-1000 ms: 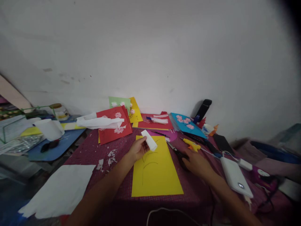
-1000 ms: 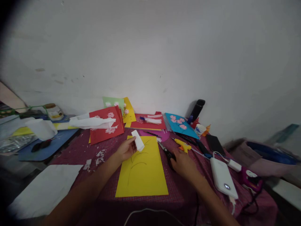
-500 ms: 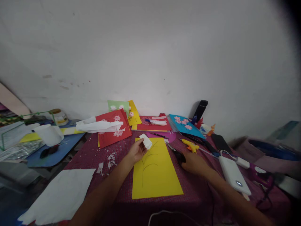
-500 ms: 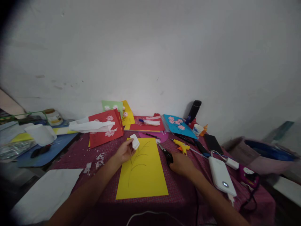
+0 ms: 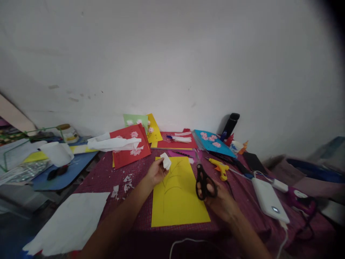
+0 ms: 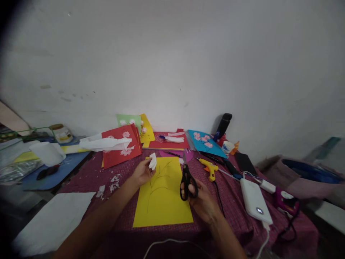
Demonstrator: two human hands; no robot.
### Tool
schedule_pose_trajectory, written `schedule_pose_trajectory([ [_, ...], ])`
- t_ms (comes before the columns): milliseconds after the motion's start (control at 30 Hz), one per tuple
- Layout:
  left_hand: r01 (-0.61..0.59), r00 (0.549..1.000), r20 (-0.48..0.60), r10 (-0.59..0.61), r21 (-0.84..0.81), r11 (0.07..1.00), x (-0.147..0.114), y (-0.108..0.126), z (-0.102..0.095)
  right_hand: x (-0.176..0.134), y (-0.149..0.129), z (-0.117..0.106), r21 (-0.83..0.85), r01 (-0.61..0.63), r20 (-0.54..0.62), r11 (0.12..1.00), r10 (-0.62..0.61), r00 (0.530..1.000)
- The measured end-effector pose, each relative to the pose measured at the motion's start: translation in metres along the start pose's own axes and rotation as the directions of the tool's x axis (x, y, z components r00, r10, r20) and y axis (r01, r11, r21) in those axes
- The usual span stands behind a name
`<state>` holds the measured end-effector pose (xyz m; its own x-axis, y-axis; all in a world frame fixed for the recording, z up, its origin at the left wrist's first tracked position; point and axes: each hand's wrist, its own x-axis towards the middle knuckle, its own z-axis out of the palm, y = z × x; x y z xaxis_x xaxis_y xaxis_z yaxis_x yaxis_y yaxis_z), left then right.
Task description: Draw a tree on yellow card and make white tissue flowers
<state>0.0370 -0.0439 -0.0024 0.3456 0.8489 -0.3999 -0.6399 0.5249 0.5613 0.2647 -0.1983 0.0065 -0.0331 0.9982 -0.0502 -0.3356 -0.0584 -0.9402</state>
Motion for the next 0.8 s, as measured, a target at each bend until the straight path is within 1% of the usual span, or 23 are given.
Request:
schedule_pose_trajectory([
  [67,-0.002,1.0,-0.003,0.002,-0.003,1.0,0.0,0.0,0.0,-0.004,0.007,0.013,0.036,0.013,0.026,0.999,-0.014,1.0],
  [133,-0.001,1.0,-0.008,0.001,-0.009,1.0,0.0,0.001,-0.001,-0.008,0.012,0.025,0.039,0.02,0.049,0.999,-0.022,0.999],
  [233,-0.002,1.0,-0.014,0.001,-0.022,1.0,0.002,0.002,-0.002,-0.015,0.019,0.042,0.065,-0.006,0.079,0.998,0.001,0.997],
  [333,0.004,1.0,-0.019,-0.005,-0.021,1.0,0.002,0.002,-0.002,-0.021,0.025,0.057,0.13,-0.034,0.12,0.991,0.019,0.993],
  [433,0.0,0.999,-0.032,0.0,-0.015,1.0,0.002,0.003,-0.002,-0.026,0.03,0.068,0.162,-0.023,0.147,0.987,-0.001,0.989],
  [533,-0.017,0.999,-0.034,0.016,-0.018,1.0,0.002,0.003,-0.003,-0.029,0.033,0.074,0.147,-0.007,0.146,0.989,-0.014,0.989],
  [633,-0.013,1.0,-0.015,0.012,-0.04,0.999,0.004,0.003,-0.004,-0.033,0.035,0.075,0.138,0.016,0.163,0.99,-0.038,0.986],
  [700,-0.013,1.0,0.001,0.014,-0.056,0.998,0.005,0.002,-0.005,-0.036,0.037,0.075,0.177,0.025,0.19,0.984,-0.06,0.98],
  [800,-0.03,1.0,0.0,0.03,-0.064,0.998,0.006,0.002,-0.004,-0.038,0.039,0.076,0.237,-0.011,0.212,0.971,-0.041,0.976],
])
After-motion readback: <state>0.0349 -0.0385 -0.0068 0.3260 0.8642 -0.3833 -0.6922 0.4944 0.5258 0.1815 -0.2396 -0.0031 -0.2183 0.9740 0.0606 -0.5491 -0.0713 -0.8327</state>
